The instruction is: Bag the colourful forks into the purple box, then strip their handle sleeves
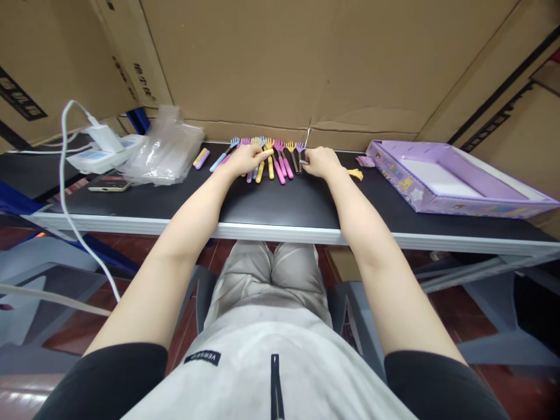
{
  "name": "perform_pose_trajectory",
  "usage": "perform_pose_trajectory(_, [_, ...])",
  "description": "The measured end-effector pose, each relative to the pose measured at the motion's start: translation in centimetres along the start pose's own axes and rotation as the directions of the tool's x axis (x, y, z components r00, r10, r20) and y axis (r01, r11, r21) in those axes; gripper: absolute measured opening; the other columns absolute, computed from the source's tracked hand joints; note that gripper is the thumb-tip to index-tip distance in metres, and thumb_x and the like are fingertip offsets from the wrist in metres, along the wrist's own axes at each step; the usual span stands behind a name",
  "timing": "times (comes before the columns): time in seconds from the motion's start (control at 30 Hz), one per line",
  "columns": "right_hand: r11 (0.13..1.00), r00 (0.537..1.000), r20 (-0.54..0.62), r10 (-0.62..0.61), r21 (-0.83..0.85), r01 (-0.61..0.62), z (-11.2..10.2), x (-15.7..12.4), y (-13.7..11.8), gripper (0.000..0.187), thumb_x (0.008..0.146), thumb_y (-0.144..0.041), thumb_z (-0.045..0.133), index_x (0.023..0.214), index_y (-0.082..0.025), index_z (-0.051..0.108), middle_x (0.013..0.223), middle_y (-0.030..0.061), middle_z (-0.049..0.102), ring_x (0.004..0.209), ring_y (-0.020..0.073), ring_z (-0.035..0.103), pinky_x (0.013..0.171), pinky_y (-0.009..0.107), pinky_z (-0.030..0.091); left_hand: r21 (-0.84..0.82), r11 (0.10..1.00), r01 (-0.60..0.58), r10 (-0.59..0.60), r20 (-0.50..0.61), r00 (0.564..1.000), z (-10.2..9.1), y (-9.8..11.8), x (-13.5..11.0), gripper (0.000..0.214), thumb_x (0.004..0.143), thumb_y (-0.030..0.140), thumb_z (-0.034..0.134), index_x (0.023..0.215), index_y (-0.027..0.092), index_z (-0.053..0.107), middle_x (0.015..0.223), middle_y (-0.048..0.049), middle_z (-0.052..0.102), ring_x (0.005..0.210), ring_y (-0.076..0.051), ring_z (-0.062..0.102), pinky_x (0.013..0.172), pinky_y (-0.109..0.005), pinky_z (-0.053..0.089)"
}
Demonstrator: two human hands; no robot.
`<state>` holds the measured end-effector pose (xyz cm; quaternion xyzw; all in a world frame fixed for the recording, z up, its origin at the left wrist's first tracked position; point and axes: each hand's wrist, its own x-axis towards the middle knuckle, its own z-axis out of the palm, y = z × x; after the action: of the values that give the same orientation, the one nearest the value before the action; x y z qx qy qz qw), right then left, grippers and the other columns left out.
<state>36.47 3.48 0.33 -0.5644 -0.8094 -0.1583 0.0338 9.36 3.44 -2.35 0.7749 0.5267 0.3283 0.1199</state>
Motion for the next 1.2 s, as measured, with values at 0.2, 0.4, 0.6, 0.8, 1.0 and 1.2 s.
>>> perform_pose_trajectory(0.2, [1.0,0.998,0.06,0.004,0.016,-0.005,-1.0,-0.3,-0.5,0.036,0.109,-0.023,0.067,0.14,-0.013,0.083,0.137,0.0209,0.084,0.131,0.0356,0.078,0.107,0.043,0.056,-0.034,0.999,-0.006,0.007,0.023,1.0,-0.3,-0.4,-0.2,0.055,0.109,0.069,0.065,0.075,0.028,0.051,0.058,0.0021,0.05,0.069,-0.022,0.055,0.07,-0.034,0.038])
perform_pose_trajectory(0.4, [0.998,0.998,0.003,0.055,0.021,-0.055,-0.7,0.0,0.1,0.041,0.107,-0.028,0.08,0.145,-0.012,0.08,0.142,0.023,0.082,0.135,0.0387,0.076,0.109,0.046,0.057,0.004,1.0,0.028,-0.028,0.006,1.0,-0.4,0.5,-0.5,0.052,0.111,0.061,0.066,0.073,0.027,0.052,0.059,0.002,0.052,0.07,-0.022,0.059,0.07,-0.033,0.04])
perform_pose_trajectory(0.6, [0.996,0.997,-0.047,0.068,0.065,-0.064,0.2,0.5,0.6,0.047,0.104,-0.033,0.089,0.146,-0.016,0.08,0.142,0.0211,0.082,0.134,0.0417,0.077,0.11,0.05,0.061,-0.036,0.999,0.028,-0.028,0.004,1.0,-0.5,1.1,-1.1,0.056,0.108,0.069,0.065,0.073,0.028,0.05,0.057,0.0011,0.05,0.07,-0.023,0.06,0.067,-0.031,0.039])
perform_pose_trajectory(0.8, [0.994,0.995,-0.057,0.082,0.084,-0.077,0.2,0.5,0.6,0.042,0.105,-0.028,0.086,0.144,-0.013,0.081,0.143,0.0235,0.081,0.136,0.0434,0.077,0.114,0.054,0.062,-0.063,0.998,0.028,-0.029,-0.011,1.0,-0.4,1.0,-1.0,0.056,0.107,0.069,0.067,0.072,0.028,0.049,0.057,0.0005,0.05,0.074,-0.024,0.061,0.068,-0.032,0.039])
perform_pose_trajectory(1.0, [0.996,0.998,-0.043,0.042,0.081,-0.038,0.0,0.4,0.2,0.034,0.109,-0.013,0.065,0.136,-0.016,0.085,0.142,0.0205,0.083,0.134,0.0387,0.078,0.113,0.048,0.06,0.01,0.998,0.058,-0.058,-0.028,0.998,0.0,0.7,-0.5,0.056,0.109,0.067,0.064,0.072,0.026,0.054,0.056,0.0015,0.051,0.067,-0.021,0.058,0.068,-0.032,0.038])
perform_pose_trajectory(1.2, [0.991,0.994,0.067,0.081,0.102,-0.088,0.0,-0.1,0.1,0.046,0.11,-0.012,0.059,0.151,-0.012,0.08,0.157,0.0234,0.076,0.147,0.0397,0.073,0.12,0.047,0.058,0.022,0.999,0.026,-0.026,-0.014,1.0,-0.1,0.5,-0.5,0.062,0.107,0.077,0.061,0.073,0.026,0.055,0.058,0.0008,0.055,0.066,-0.021,0.059,0.066,-0.032,0.038])
